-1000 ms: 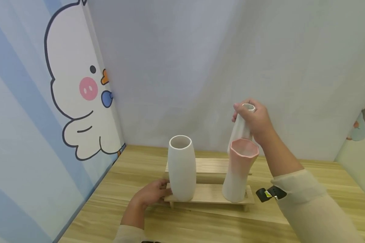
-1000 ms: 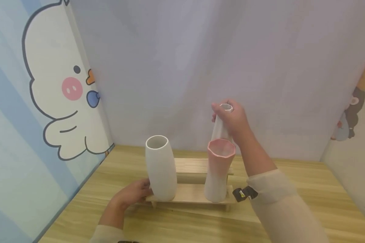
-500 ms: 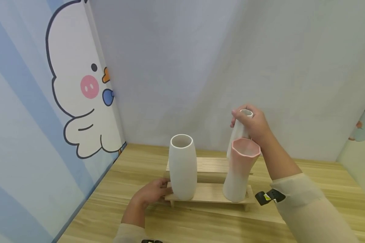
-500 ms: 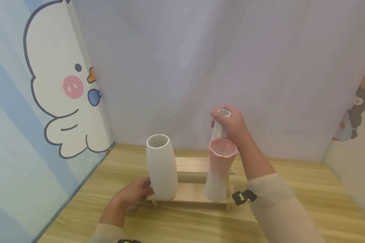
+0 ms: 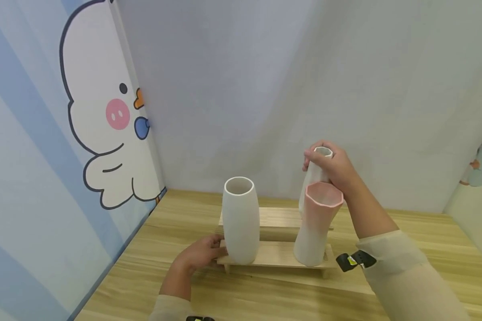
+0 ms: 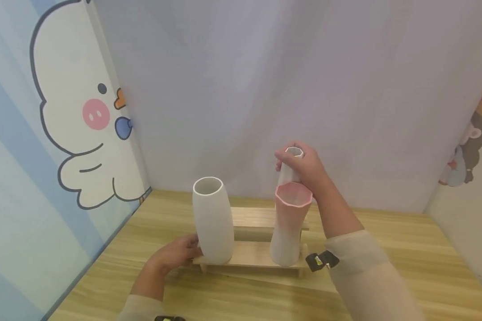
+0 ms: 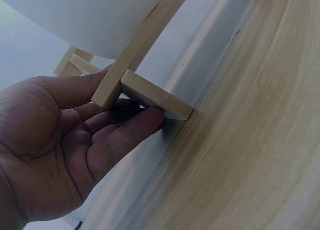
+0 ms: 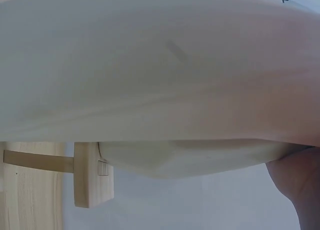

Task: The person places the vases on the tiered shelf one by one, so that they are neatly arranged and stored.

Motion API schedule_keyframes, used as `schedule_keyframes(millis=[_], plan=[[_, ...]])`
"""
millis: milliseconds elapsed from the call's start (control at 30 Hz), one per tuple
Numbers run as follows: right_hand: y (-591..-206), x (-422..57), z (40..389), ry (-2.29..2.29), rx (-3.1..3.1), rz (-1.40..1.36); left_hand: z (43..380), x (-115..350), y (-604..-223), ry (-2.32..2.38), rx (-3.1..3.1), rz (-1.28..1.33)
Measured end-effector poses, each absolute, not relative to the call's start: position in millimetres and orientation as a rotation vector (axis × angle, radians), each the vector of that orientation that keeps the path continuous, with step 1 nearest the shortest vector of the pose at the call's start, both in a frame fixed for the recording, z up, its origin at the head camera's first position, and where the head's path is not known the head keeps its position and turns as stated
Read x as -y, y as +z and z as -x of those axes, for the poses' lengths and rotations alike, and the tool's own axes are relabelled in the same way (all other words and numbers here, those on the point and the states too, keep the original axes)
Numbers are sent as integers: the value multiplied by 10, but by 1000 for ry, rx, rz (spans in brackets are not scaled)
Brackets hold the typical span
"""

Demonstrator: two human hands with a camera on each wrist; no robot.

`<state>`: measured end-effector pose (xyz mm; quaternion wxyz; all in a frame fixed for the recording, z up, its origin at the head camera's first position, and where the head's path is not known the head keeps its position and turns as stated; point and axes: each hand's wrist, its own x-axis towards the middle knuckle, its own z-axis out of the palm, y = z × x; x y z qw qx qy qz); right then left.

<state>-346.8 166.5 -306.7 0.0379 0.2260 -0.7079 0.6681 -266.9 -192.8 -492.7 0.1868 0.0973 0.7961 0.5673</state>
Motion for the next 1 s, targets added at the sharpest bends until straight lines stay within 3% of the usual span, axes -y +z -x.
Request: schedule_keyframes(millis=[1000], plan=[[-3122,-1680,3463,1981,2124,-785,2678,1917,-4918,1579,-2253,-262]])
